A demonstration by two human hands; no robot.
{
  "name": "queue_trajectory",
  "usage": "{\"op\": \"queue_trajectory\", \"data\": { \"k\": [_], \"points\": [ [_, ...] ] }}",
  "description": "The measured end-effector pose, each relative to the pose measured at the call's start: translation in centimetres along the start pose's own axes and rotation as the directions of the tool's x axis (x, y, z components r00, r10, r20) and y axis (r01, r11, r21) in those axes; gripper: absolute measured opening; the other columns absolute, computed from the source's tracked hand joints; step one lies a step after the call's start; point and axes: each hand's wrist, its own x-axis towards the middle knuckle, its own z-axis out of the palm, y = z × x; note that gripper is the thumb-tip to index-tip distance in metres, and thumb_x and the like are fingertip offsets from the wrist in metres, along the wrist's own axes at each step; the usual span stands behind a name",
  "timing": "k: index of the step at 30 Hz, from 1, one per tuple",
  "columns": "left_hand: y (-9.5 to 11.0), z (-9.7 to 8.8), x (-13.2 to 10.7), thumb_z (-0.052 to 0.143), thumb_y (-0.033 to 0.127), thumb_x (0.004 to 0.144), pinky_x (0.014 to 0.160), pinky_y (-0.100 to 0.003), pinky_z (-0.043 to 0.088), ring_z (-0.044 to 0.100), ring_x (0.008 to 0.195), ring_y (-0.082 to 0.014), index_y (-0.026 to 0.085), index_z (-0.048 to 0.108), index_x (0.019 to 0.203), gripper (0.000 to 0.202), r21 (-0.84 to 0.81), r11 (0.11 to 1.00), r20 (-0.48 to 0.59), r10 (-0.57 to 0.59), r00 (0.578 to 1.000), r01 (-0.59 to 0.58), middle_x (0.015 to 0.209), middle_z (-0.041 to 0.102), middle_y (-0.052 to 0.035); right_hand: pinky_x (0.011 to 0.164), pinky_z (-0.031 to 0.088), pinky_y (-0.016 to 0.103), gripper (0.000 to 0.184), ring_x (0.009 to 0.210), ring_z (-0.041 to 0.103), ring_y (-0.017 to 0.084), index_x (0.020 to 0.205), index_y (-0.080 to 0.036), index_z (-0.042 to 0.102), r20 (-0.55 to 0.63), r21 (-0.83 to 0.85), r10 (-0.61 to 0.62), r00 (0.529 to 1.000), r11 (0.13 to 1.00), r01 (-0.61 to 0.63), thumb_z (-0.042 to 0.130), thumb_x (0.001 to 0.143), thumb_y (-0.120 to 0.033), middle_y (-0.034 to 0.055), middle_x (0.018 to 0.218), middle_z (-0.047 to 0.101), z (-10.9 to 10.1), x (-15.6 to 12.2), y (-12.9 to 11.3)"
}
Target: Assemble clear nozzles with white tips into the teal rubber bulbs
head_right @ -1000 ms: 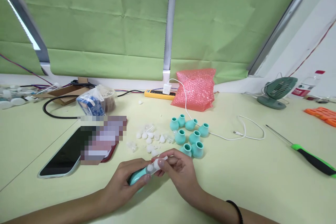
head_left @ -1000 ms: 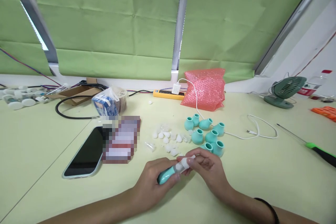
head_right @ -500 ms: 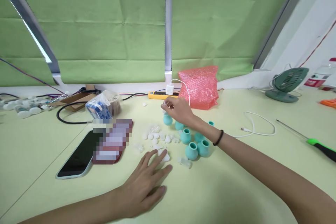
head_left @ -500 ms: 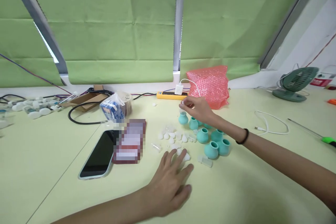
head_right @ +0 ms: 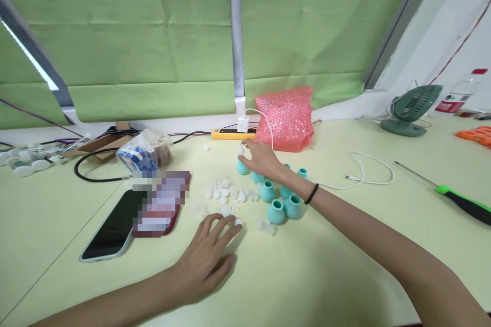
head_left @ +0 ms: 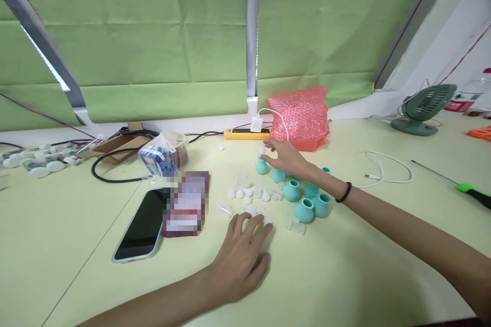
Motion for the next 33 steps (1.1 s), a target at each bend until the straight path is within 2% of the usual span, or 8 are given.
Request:
{"op": "queue_trajectory", "data": {
  "k": [4,6,8,11,14,17,27,33],
  "points": [
    [0.1,-0.1,0.1,0.042,0.016,0.075,0.086,-0.051,0.029,0.030,0.104,-0.0289,0.018,0.035,0.120,0.046,0.003,1.000,0.006,-0.005,1.000,0.005,0.119,0.039,-0.0095,0.087,0.037,0.041,0.036,0.104,0.047,0.025,0.110,-0.013,0.044,-0.126,-0.006,-0.058,0.990,0.998,0.057,0.049,0.077,-0.027,0.0129,0.111,0.053,-1.8,-1.7,-1.2],
    [0.1,-0.2,0.2,0.042,0.015,0.075,0.087,-0.052,0.027,0.031,0.104,-0.0285,0.019,0.035,0.119,0.045,0.022,1.000,0.003,-0.001,1.000,0.001,0.120,0.039,-0.0090,0.088,0.037,0.043,0.025,0.104,0.047,0.025,0.103,-0.016,0.048,-0.250,-0.012,-0.259,0.933,0.964,0.264,0.045,0.079,-0.023,0.0116,0.111,0.053,-2.7,-3.4,-2.2],
    [0.2,-0.4,0.2,0.041,0.014,0.075,0.087,-0.052,0.026,0.033,0.103,-0.0272,0.019,0.037,0.117,0.043,0.038,0.999,-0.010,0.011,1.000,-0.010,0.118,0.041,-0.0087,0.083,0.041,0.043,0.019,0.097,0.051,0.023,0.097,-0.018,0.051,-0.235,-0.017,-0.420,0.876,0.903,0.428,0.043,0.080,-0.019,0.0097,0.106,0.057,-3.2,-5.5,-3.1],
    [0.3,-0.5,0.3,0.041,0.012,0.075,0.085,-0.047,0.029,0.036,0.099,-0.0246,0.020,0.042,0.112,0.038,0.044,0.999,-0.030,0.031,0.999,-0.030,0.113,0.045,-0.0077,0.075,0.047,0.039,0.021,0.096,0.051,0.022,0.096,-0.016,0.052,-0.039,-0.021,-0.541,0.840,0.841,0.540,0.040,0.080,-0.011,0.0113,0.103,0.058,-3.0,-8.5,-4.2],
    [0.4,-0.4,0.3,0.040,0.012,0.076,0.080,-0.042,0.031,0.038,0.095,-0.0235,0.021,0.046,0.107,0.033,0.044,0.999,-0.030,0.032,0.999,-0.030,0.106,0.048,-0.0069,0.071,0.050,0.035,0.030,0.104,0.047,0.023,0.107,-0.013,0.046,0.177,-0.054,-0.457,0.872,0.880,0.472,0.037,0.080,-0.006,0.0154,0.119,0.047,-2.2,-9.9,-4.9],
    [0.4,-0.2,0.2,0.039,0.012,0.077,0.077,-0.042,0.031,0.038,0.093,-0.0239,0.020,0.047,0.105,0.031,0.038,0.999,-0.023,0.025,0.999,-0.024,0.102,0.049,-0.0067,0.074,0.049,0.037,0.036,0.110,0.041,0.027,0.116,-0.012,0.040,0.278,-0.151,-0.345,0.896,0.906,0.396,0.039,0.080,-0.012,0.0175,0.127,0.038,-1.3,-9.8,-5.4],
    [0.5,-0.4,0.2,0.040,0.012,0.073,0.078,-0.044,0.029,0.037,0.095,-0.0250,0.019,0.045,0.108,0.036,0.038,0.999,-0.025,0.021,0.999,-0.020,0.106,0.047,-0.0079,0.081,0.039,0.043,0.037,0.097,0.050,0.029,0.110,-0.011,0.046,0.381,-0.354,-0.334,0.862,0.809,0.470,0.043,0.073,-0.006,0.0200,0.121,0.043,0.7,-8.9,-5.5],
    [-1.0,0.1,0.6,0.038,0.009,0.076,0.072,-0.039,0.037,0.040,0.090,-0.0238,0.018,0.047,0.105,0.031,0.083,0.995,-0.051,-0.042,0.998,0.046,0.105,0.048,-0.0086,0.067,0.041,0.034,0.025,0.079,0.053,0.023,0.088,-0.016,0.051,0.360,-0.389,-0.316,0.878,0.805,0.449,0.042,0.071,0.001,0.0094,0.087,0.056,0.4,-8.6,-4.9]
  ]
}}
